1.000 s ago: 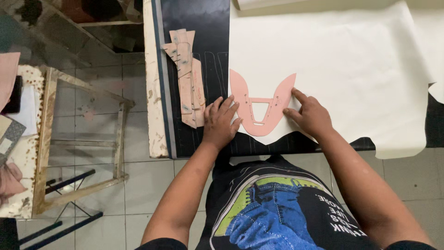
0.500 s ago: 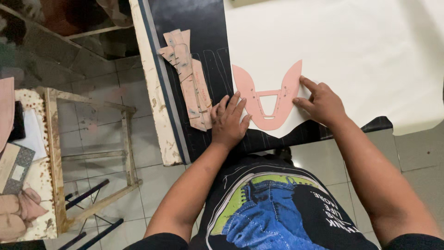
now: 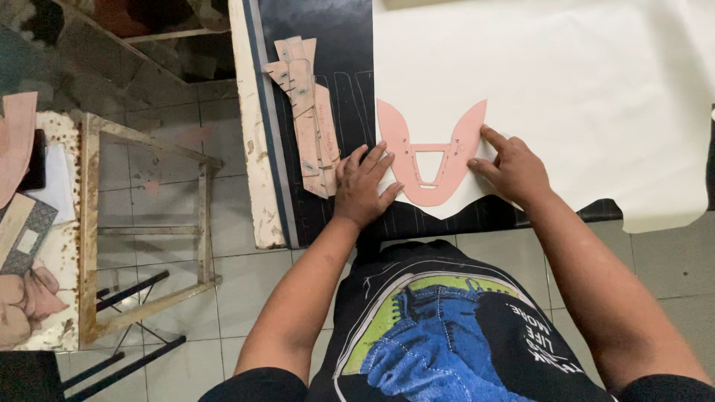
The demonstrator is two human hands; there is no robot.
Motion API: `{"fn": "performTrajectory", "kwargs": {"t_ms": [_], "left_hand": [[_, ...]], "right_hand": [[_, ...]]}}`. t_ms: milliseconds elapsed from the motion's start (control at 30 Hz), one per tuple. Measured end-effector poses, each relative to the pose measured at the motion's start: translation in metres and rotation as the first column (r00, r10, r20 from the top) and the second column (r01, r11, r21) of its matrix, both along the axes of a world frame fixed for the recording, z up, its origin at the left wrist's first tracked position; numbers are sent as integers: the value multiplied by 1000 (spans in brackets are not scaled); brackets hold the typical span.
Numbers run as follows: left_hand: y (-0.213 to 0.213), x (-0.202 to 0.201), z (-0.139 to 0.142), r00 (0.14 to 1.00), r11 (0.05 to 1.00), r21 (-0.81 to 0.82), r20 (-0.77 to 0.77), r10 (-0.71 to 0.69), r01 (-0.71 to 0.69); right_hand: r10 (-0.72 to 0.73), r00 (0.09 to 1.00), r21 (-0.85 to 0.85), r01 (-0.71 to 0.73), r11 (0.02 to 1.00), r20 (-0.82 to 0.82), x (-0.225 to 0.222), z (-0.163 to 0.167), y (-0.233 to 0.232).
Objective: The person unfolds a white fabric on a black worktable, then places a pink paper pattern on the fabric and secures it with multiple pins. The person handles the fabric and pattern by hand throughout the process.
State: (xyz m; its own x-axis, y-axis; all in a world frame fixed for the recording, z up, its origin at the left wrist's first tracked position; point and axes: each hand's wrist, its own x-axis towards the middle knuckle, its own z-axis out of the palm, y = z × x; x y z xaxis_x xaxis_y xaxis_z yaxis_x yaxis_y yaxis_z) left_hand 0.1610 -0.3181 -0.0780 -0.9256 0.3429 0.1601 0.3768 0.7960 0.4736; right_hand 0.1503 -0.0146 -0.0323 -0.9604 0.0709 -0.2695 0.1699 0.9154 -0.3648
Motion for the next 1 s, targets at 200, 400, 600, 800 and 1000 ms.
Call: {"fn": "performTrajectory", "kwargs": {"t_ms": [200,400,600,800,1000], "left_hand": [[0,0,-2,1000,1000,16,-8,14,-14],[1,0,-1,1000,1000,13,3,11,-12],[1,0,-1,1000,1000,3,-4,14,-14],[1,1,-2,1000,1000,11,6,12,-12],[1,0,-2,1000,1000,7,17,17,-17]], "right_hand": [[-8,1000,-5,8,1000,4,0,0,0],[-28,999,20,27,999,28,-1,1,-2],[-18,1000,3,18,1000,20,1,2,-1],[-14,1000,9,14,1000,21,0,1,0],[-32,997,4,32,999,64,1,2,0]]}}
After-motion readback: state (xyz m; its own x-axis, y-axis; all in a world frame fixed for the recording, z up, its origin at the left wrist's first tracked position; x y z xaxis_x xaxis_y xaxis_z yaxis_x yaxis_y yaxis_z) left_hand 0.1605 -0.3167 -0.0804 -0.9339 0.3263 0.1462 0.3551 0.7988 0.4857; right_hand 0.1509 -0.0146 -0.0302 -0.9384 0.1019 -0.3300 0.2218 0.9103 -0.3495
